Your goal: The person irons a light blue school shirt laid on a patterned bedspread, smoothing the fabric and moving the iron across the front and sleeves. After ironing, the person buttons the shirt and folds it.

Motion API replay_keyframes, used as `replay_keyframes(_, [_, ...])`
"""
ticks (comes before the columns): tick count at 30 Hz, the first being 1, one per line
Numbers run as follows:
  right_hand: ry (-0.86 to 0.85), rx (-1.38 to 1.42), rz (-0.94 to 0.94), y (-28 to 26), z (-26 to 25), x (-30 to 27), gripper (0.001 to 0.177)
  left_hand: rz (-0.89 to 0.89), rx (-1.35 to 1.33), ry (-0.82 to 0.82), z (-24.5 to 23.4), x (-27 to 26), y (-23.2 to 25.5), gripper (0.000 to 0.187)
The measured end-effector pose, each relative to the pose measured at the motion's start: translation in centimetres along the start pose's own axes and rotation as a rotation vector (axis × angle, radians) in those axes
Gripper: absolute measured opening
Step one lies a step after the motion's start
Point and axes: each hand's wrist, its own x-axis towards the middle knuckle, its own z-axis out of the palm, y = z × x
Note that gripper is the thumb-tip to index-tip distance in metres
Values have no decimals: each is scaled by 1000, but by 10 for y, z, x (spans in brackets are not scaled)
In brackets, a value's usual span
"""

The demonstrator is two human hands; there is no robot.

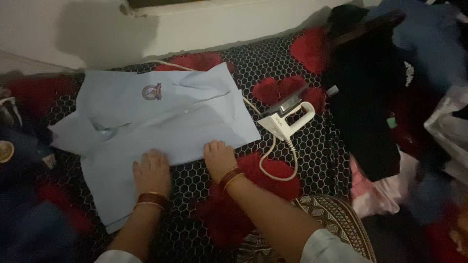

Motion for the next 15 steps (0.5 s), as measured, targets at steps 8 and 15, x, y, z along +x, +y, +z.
replay_keyframes(8, [-31,47,-52,15,-6,10,22,-65,63,-81,7,-7,-25,33])
replay_keyframes(15, [-79,73,-110,21,-22,12,14,-114,0,-133,-3,-9,-42,23])
